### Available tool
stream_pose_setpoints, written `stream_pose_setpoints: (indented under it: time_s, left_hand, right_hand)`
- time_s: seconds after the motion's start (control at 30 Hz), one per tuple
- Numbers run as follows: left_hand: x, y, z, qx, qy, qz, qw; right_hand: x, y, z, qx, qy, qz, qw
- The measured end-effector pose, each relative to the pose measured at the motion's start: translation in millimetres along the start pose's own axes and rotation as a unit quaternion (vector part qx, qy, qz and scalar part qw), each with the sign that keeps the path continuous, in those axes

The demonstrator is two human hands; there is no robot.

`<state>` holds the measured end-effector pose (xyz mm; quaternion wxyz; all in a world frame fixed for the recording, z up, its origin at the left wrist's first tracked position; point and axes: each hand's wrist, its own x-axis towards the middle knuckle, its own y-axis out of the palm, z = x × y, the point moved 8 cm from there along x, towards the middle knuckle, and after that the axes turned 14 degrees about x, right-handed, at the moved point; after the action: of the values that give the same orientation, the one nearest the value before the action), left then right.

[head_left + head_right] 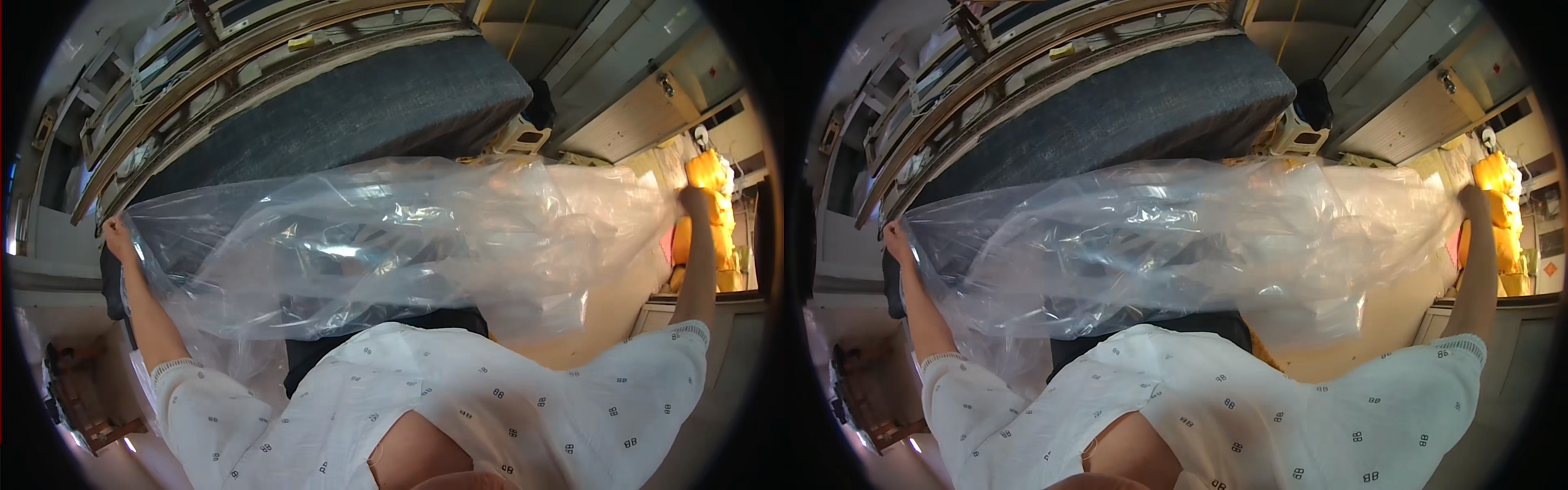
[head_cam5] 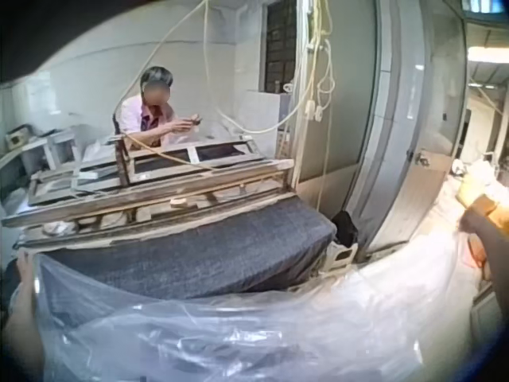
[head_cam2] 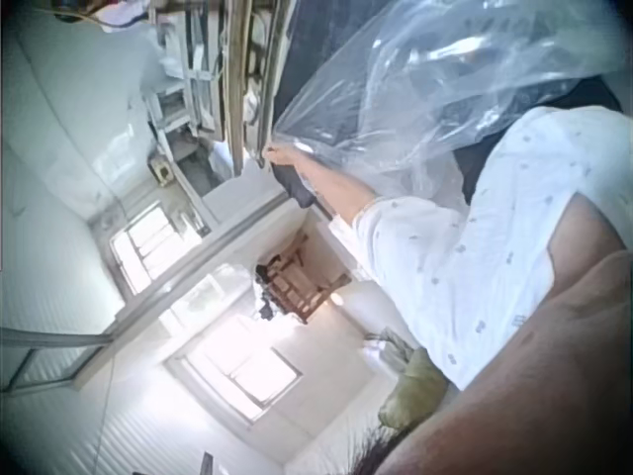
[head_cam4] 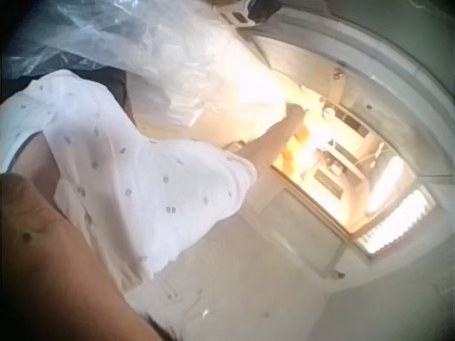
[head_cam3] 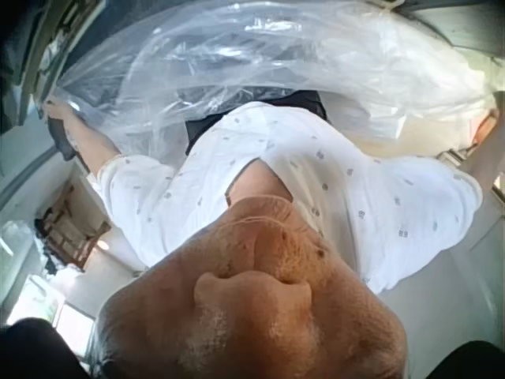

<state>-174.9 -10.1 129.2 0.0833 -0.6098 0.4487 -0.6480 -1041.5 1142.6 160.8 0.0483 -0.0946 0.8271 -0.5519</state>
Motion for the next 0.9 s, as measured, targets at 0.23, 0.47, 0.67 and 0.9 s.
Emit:
stream_pose_setpoints:
  time_s: [0.23,0.47,0.67,0.9]
  left_hand:
    - [-60.7,0.8,173.8,0.242,-0.216,0.03,0.945]
    - [-92.8,-43.9,175.9,0.255,-0.099,0.104,0.956]
    - [-75.6,-56.4,206.3,0.297,-0.062,0.143,0.942]
    - [-42.5,-51.8,181.5,-0.067,-0.175,0.028,0.982]
  right_hand:
    - [-7.6,-389.9,293.3,0.616,-0.195,-0.444,0.621]
    - [-28.0,-192.7,565.7,0.44,-0.457,-0.125,0.763]
    - [12.2,-178.9,608.5,0.501,-0.371,-0.063,0.779]
    - [164.4,-122.4,608.3,0.6,-0.174,0.109,0.773]
